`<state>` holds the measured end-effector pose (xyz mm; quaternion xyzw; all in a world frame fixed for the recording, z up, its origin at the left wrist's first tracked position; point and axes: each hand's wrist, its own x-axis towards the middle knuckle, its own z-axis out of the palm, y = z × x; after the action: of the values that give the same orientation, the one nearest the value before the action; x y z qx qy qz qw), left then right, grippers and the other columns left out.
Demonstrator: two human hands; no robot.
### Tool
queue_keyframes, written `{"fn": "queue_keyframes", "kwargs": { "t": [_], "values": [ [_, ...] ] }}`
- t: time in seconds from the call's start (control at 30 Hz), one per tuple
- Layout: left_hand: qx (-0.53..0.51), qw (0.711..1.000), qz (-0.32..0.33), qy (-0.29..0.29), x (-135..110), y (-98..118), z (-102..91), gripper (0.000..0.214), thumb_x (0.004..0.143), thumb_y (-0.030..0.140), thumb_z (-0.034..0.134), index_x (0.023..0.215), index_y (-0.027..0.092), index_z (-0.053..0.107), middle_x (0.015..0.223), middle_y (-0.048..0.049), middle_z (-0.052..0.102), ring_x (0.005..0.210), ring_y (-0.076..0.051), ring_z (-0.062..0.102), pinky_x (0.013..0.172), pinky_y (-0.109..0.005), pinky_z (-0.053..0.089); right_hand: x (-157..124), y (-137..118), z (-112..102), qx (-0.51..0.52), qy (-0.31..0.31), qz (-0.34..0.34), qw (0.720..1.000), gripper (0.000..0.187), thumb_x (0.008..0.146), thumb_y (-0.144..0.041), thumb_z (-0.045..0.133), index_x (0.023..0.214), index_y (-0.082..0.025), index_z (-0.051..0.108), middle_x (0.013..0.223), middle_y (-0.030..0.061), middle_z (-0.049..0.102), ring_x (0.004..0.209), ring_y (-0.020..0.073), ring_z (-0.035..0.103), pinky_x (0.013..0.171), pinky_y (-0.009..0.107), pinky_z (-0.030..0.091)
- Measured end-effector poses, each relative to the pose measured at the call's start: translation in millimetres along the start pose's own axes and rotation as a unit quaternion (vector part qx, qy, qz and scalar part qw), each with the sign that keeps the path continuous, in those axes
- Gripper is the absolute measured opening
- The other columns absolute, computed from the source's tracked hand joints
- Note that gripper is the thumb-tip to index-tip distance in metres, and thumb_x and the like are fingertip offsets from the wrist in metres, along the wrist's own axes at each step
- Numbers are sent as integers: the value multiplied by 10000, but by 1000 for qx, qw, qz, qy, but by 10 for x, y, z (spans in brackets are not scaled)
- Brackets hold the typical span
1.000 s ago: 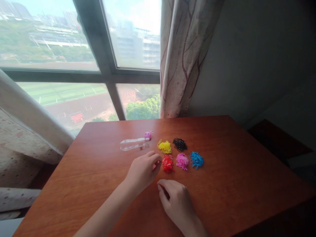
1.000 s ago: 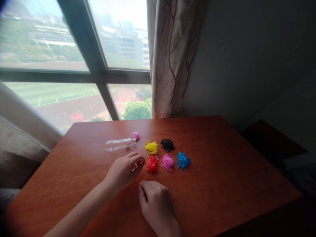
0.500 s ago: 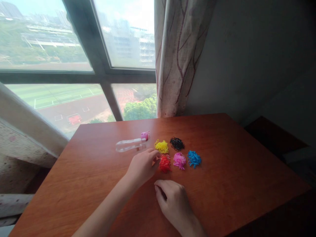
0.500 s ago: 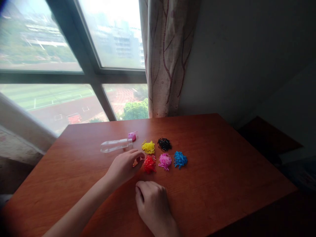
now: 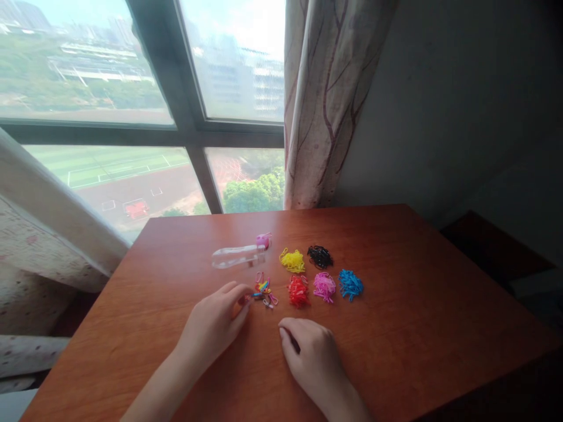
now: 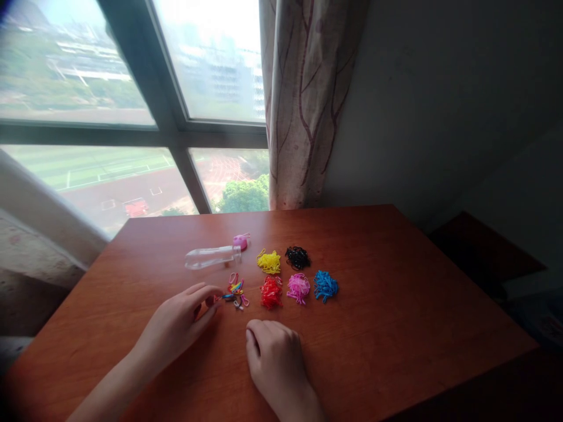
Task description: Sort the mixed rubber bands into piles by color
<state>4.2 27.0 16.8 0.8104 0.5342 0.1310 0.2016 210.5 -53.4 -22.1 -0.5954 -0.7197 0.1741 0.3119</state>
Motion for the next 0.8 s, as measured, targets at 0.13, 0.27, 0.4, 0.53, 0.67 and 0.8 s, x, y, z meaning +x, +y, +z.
{"fn": "queue_keyframes", "kwargs": {
  "t": [0.13,0.27,0.4,0.53,0.67,0.8],
  "values": [
    [-24,1000,-14,-1,-92,-48,57,186,928,276,444,991,256,618,888,11,647,753,-144,615,679,-234,424,44,-26,11,-46,-10,7,999,171,906,-151,490,897,-236,638,727,-17,669,657,148,620,606,246,323],
    [-23,999,-10,-24,-109,8,109,192,937,261,419,938,251,611,912,0,640,787,-153,622,701,-238,432,130,-79,39,-95,-15,26,995,142,894,-148,555,979,-233,630,733,-16,672,658,165,631,584,254,313],
    [-13,999,5,-51,-102,88,140,216,937,235,398,901,238,611,928,-21,631,816,-163,630,712,-241,442,227,-147,84,-113,-18,37,993,149,892,-141,588,1007,-230,617,816,0,708,701,176,654,595,252,329],
    [-11,998,7,-56,-104,120,146,219,936,222,395,894,235,610,932,-26,625,813,-159,629,702,-234,442,292,-195,133,-132,-13,40,990,99,907,-136,573,932,-224,612,778,0,703,686,169,653,588,246,324],
    [-6,998,10,-60,-110,127,133,217,934,220,397,890,235,609,917,-22,622,807,-159,627,702,-236,440,315,-185,174,-154,4,32,988,114,930,-157,541,853,-213,602,712,-1,680,639,154,637,565,239,302],
    [-6,998,12,-63,-115,130,119,216,928,216,403,899,234,616,922,-27,626,814,-163,629,700,-237,441,305,-148,180,-130,21,19,991,134,928,-159,526,839,-216,608,704,-10,679,630,142,637,574,229,311]
  ]
}}
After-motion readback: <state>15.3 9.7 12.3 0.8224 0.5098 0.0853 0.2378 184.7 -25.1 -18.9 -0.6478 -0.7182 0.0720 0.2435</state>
